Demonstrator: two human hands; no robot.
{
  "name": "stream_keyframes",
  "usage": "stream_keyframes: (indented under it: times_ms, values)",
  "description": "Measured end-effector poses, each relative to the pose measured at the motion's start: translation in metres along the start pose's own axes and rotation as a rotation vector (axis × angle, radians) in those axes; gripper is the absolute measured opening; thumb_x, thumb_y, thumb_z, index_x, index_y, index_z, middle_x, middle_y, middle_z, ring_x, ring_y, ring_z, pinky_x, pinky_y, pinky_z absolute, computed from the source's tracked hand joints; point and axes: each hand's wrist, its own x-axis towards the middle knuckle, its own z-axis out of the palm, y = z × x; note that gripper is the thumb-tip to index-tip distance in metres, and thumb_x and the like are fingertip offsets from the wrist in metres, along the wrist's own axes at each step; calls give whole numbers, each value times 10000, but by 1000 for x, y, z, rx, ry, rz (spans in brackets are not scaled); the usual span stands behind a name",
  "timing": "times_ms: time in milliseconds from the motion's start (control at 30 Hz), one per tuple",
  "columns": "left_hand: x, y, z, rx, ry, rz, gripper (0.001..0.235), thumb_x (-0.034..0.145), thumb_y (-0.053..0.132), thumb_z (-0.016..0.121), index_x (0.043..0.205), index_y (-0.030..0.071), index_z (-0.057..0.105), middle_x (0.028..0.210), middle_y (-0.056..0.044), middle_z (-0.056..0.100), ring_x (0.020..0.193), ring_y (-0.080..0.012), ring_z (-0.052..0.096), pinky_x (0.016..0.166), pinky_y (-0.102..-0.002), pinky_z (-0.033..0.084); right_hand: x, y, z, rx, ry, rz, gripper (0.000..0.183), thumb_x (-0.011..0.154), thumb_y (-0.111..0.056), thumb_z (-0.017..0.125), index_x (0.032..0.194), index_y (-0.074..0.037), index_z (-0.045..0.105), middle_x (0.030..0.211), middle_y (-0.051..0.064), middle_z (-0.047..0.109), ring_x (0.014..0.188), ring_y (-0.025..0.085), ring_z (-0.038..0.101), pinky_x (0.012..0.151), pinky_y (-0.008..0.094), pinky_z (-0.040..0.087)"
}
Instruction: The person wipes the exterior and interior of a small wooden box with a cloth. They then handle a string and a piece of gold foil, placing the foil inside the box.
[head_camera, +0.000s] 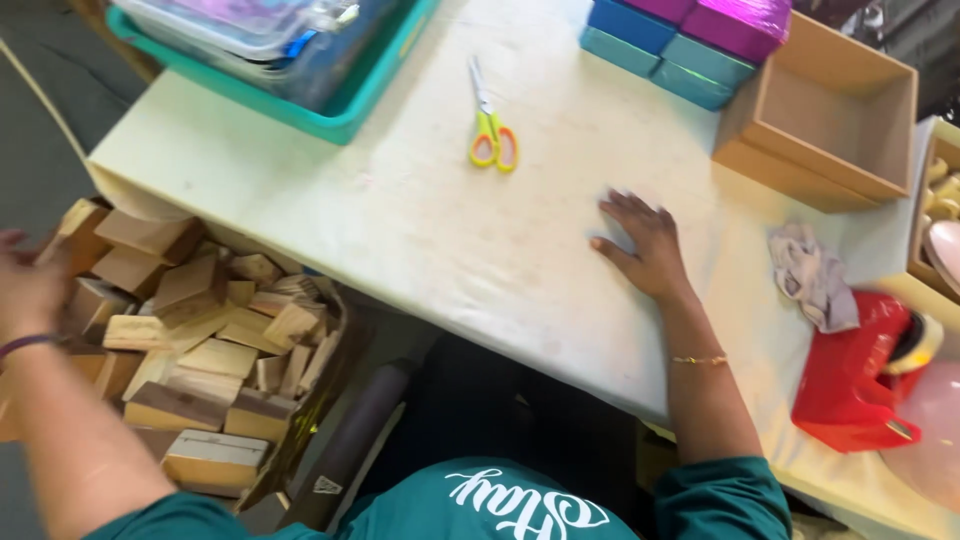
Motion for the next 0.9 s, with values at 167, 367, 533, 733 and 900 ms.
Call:
stream_keyframes:
  times_ms: [167,367,533,733,900]
  values:
    - [15,14,59,-25,-281,-157,834,814,531,774,1457,38,574,1429,-279,634,1314,-446,615,1080,-543,510,6,-9,1,-24,96,17,532,880,-392,757,1338,-136,671,1475,101,603,1446,303,486,1147,531,327]
    - [82,-104,188,40,-262,-97,1039,811,555,794,1648,137,340,1573,-289,483,1405,-512,475,1118,-591,410,4,-8,0,10,150,57,509,885,-390,744,1330,-153,676,1453,80,627,1419,264,528,1155,480,368]
    - [78,-14,138,19,-312,-390,1232,623,596,887,1609,139,308,1568,-274,363,1428,-514,346,1084,-621,407,3,-18,-5,-11,142,98,512,875,-387,756,1324,-154,681,1438,76,633,1411,280,511,1160,507,331]
    - [52,15,124,252,-376,-284,1310,530,607,934,1561,97,308,1465,-291,368,1384,-540,282,1056,-644,394,8,-11,-1,-23,117,99,534,854,-419,756,1317,-164,684,1440,71,627,1404,275,506,1163,527,306]
    - [29,3,110,317,-406,-235,1174,551,586,924,1526,79,512,1438,-331,522,1394,-576,352,1072,-633,429,2,-4,1,-43,95,115,536,860,-418,749,1323,-157,677,1458,83,604,1407,290,491,1157,557,287]
